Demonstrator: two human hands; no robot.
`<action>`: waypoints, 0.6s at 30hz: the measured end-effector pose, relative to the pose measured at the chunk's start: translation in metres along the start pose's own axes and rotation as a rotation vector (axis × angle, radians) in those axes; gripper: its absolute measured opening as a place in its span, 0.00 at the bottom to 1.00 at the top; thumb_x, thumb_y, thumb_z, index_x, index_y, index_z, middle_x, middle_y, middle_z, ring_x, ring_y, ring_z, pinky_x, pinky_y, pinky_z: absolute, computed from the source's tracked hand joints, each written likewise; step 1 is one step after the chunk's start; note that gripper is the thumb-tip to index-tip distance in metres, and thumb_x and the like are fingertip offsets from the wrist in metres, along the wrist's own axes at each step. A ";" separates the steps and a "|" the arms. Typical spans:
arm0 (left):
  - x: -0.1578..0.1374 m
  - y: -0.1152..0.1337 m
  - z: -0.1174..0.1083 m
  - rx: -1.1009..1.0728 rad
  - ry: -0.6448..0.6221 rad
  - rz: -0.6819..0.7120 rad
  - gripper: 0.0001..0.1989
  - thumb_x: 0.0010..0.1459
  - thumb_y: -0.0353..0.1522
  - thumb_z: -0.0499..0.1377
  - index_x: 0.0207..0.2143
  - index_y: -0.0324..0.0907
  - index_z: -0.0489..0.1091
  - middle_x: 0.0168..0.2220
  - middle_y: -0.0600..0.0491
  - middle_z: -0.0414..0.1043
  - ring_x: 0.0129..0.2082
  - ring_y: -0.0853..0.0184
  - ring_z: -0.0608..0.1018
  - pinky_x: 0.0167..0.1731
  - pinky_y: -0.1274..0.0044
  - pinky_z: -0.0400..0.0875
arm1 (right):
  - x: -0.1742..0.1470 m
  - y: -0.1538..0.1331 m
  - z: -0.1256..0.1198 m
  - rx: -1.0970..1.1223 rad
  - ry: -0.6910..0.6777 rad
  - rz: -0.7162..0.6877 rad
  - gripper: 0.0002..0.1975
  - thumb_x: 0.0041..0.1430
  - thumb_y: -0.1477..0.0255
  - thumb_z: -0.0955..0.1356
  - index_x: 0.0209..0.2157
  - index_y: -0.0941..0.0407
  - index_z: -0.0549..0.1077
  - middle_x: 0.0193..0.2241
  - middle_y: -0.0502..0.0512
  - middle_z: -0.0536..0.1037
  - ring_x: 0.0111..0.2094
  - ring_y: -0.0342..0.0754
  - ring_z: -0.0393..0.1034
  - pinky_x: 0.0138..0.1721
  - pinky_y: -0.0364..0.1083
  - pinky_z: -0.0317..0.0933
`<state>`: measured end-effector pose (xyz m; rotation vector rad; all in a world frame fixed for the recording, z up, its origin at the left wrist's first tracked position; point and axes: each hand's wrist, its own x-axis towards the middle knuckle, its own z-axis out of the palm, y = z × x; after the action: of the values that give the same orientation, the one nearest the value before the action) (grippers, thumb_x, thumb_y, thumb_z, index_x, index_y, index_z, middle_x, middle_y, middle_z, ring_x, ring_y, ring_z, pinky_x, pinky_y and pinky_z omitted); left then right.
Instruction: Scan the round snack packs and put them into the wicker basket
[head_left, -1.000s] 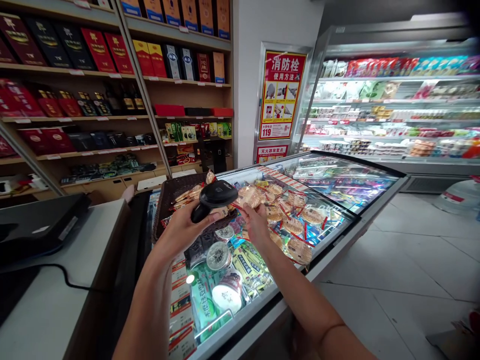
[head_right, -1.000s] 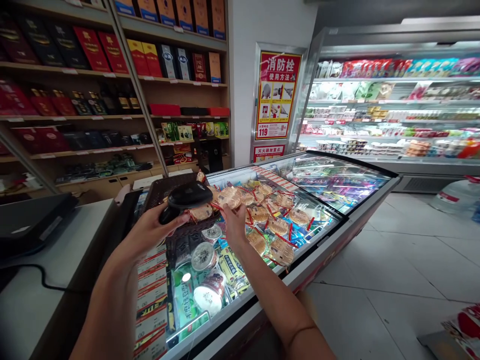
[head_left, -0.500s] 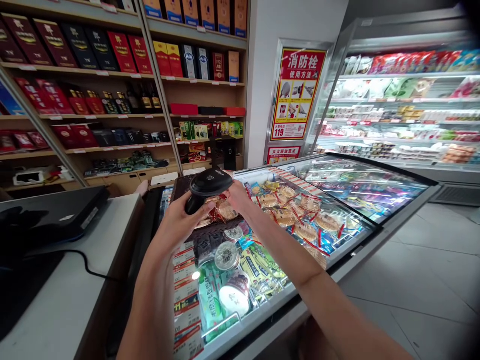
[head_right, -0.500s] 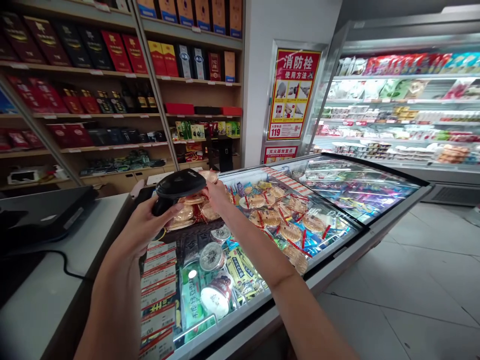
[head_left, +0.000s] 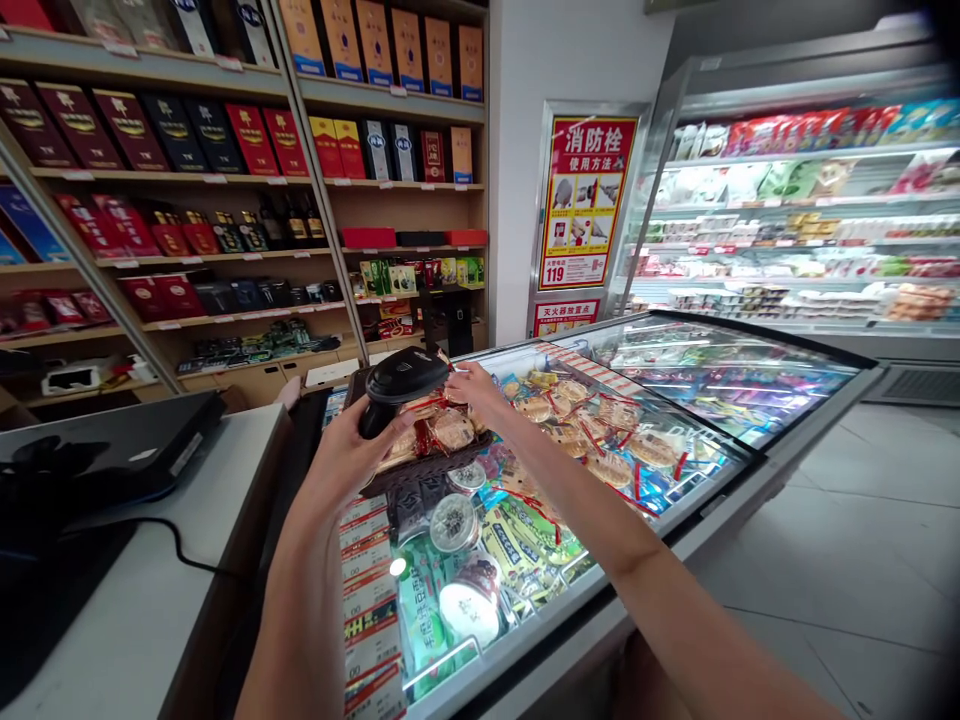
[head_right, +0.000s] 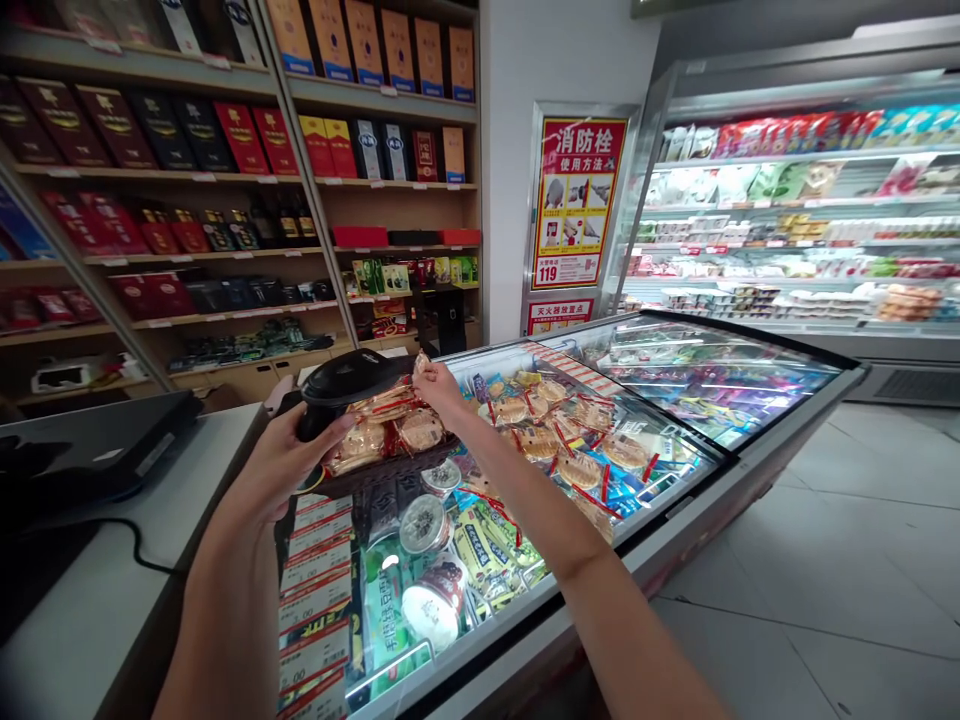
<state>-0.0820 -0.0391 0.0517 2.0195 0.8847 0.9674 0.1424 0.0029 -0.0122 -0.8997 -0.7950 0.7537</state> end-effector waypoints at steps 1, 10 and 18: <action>0.000 -0.001 0.001 0.024 0.000 0.009 0.23 0.50 0.52 0.63 0.33 0.41 0.69 0.20 0.59 0.62 0.21 0.71 0.67 0.21 0.79 0.59 | -0.008 -0.006 -0.014 -0.064 -0.010 0.018 0.16 0.46 0.68 0.75 0.36 0.54 0.70 0.29 0.46 0.75 0.30 0.43 0.72 0.37 0.47 0.71; -0.001 0.006 0.024 0.132 -0.092 0.061 0.26 0.51 0.54 0.61 0.37 0.40 0.72 0.19 0.60 0.62 0.21 0.69 0.65 0.22 0.79 0.57 | -0.092 -0.029 -0.174 -0.851 -0.050 0.029 0.16 0.32 0.69 0.80 0.26 0.52 0.75 0.21 0.46 0.72 0.27 0.46 0.65 0.35 0.46 0.61; -0.005 0.013 0.036 0.179 -0.117 0.063 0.29 0.49 0.56 0.61 0.39 0.40 0.73 0.20 0.57 0.67 0.22 0.67 0.69 0.22 0.78 0.60 | -0.143 0.003 -0.197 -0.781 0.094 -0.020 0.27 0.13 0.69 0.82 0.23 0.53 0.73 0.23 0.44 0.70 0.25 0.43 0.61 0.26 0.42 0.55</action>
<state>-0.0513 -0.0603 0.0439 2.2433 0.8753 0.8181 0.2365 -0.1878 -0.1309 -1.6067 -1.0309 0.3629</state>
